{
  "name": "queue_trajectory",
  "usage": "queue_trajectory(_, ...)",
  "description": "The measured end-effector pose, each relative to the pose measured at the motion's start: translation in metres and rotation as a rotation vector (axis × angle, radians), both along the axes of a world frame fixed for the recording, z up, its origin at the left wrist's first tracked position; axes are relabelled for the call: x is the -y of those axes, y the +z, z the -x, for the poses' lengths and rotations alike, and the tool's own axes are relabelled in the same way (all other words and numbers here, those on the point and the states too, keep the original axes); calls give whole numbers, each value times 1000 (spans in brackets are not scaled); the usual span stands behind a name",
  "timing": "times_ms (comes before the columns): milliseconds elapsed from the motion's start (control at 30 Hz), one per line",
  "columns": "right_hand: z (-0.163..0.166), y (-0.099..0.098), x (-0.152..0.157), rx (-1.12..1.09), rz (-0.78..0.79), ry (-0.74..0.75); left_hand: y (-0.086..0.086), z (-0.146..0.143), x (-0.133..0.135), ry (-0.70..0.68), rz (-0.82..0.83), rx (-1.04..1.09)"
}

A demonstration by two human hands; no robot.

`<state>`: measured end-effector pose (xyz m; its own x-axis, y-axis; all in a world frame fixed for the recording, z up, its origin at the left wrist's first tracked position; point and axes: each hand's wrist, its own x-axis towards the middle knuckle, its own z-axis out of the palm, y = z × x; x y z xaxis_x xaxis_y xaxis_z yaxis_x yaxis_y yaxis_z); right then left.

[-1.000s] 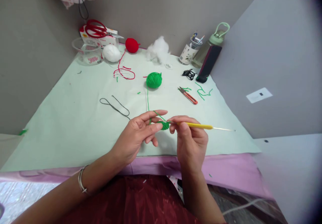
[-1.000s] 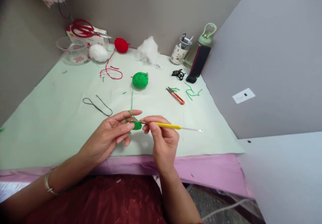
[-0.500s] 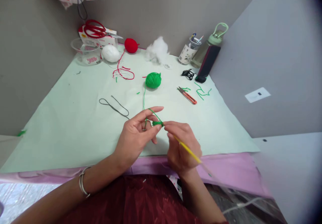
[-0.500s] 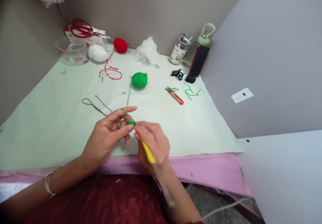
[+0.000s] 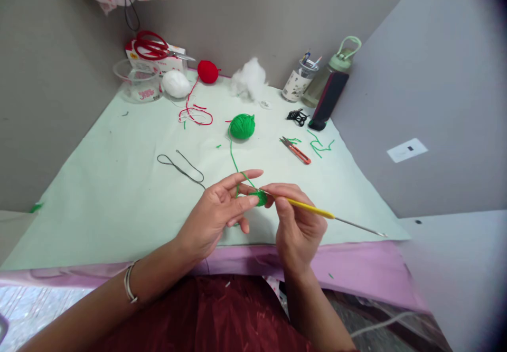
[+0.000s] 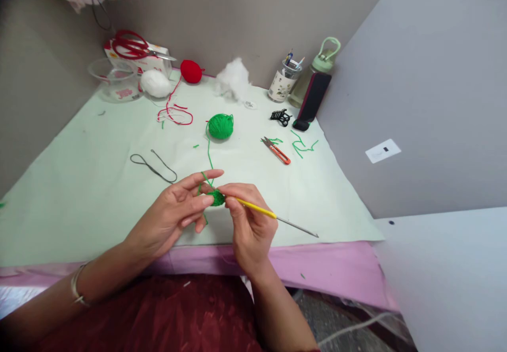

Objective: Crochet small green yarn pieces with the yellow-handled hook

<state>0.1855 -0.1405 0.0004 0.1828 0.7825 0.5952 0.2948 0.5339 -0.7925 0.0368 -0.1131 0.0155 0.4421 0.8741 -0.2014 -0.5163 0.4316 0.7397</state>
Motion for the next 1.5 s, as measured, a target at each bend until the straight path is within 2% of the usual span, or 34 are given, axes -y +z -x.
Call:
queue_trajectory(100, -1, -4, 4, 246, -129, -93, -1, -2, 0, 32, 6, -16)
queue_trajectory(167, -4, -6, 5, 357, -204, -138, -2, 0, -3, -19, 62, 27)
queue_trajectory(233, -7, -5, 3, 255, -158, -139, -3, 2, -7, -59, 134, 78)
queue_trajectory(300, -9, -3, 0, -9, -20, -80, -4, 4, -9, -41, 165, 102)
queue_trajectory(400, -9, -2, -2, -278, 130, 65, -5, 4, -7, 6, 94, 66)
queue_trajectory(533, -7, -2, -2, -258, 188, 98, -5, -1, -2, 25, -22, -35)
queue_trajectory(733, -10, 0, -3, -411, 258, 162, -4, 3, -1, 47, -53, -105)
queue_trajectory(833, -11, 2, 0, -269, 203, 99, -5, 5, 0, 64, -85, -178)
queue_trajectory(1000, -9, -3, 8, 235, -56, -29, -7, 1, 4, 145, -181, -303)
queue_trajectory(1067, -7, -8, 9, 443, -190, -85, -7, -2, 5, 153, -150, -254)
queue_trajectory(1133, -6, -13, 9, 556, -273, -169, -6, -3, 4, 93, -46, -131)
queue_trajectory(1200, -5, -13, 7, 491, -254, -193, -5, -1, 1, 9, 80, -13)
queue_trajectory(1267, -6, -9, 6, 260, -150, -143, -5, 2, -3, -16, 160, 53)
queue_trajectory(1367, -7, -3, 1, -104, 4, -36, -4, 5, -6, 14, 151, 72)
queue_trajectory(1500, -6, -2, -3, -180, 123, 70, -3, 2, -3, -23, 98, 52)
